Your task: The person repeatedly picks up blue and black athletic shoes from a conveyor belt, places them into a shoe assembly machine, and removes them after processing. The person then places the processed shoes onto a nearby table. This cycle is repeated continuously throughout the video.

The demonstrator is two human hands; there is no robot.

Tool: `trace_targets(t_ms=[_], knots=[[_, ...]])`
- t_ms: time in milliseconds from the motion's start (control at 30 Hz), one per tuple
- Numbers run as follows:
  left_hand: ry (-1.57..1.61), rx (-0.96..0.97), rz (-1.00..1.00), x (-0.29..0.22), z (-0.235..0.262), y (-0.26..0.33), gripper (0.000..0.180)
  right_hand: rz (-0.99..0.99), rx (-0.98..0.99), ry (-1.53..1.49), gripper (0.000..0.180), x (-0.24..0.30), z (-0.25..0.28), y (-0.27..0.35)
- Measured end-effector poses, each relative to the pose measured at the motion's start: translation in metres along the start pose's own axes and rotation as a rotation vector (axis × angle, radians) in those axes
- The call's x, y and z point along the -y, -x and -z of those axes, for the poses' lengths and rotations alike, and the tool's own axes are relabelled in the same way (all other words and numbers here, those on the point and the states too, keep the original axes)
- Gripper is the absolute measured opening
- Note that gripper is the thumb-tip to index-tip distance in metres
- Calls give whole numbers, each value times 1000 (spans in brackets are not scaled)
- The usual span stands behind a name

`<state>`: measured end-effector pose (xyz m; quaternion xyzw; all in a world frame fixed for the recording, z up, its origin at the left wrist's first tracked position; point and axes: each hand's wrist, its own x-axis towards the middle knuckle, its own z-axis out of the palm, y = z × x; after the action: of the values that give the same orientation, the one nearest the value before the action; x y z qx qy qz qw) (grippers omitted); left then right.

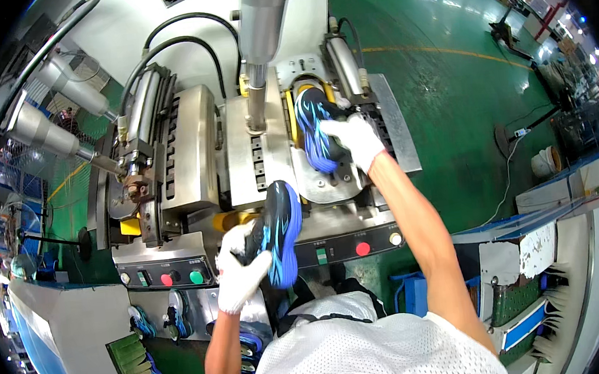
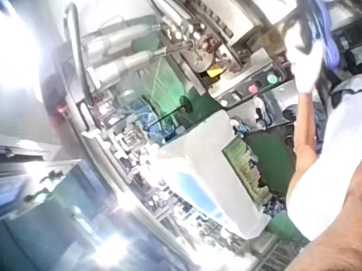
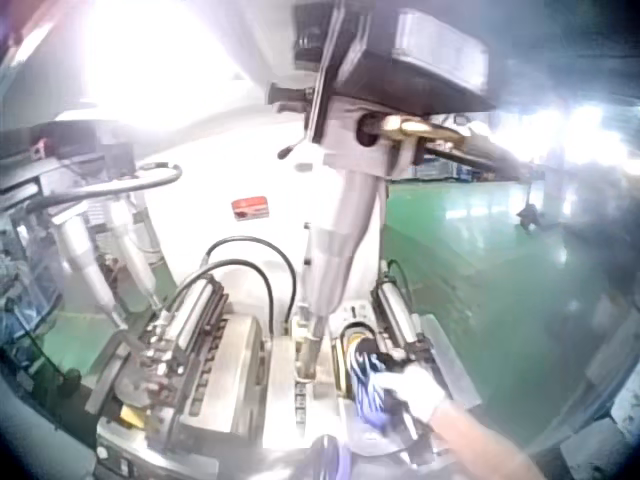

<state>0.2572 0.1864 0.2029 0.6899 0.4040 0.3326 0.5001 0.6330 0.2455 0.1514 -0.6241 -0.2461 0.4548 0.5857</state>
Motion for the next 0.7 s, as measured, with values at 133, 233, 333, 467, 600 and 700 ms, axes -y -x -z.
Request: trace_targets(t_ms=[133,233,333,467,600,700], knots=[[-29,-44,230,19,28,86,57,148,-264,975,54,-33,-23,-125],[-24,-191,489,40,38,151,58,87,-441,1120,69,-64,-65,-116],[-25,-357,554,44,34,183,56,115,-278,1178,73,-64,-43,-130],[-53,-369,535,62,27,201,58,203,-196,1269,61,-34,-8,-108],[19,-441,508,78,2,213,61,570,-291,1040,67,-17,-29,-16],[72,-517,551,94,-25,225,59,743,-16,916,78,-40,-82,132]])
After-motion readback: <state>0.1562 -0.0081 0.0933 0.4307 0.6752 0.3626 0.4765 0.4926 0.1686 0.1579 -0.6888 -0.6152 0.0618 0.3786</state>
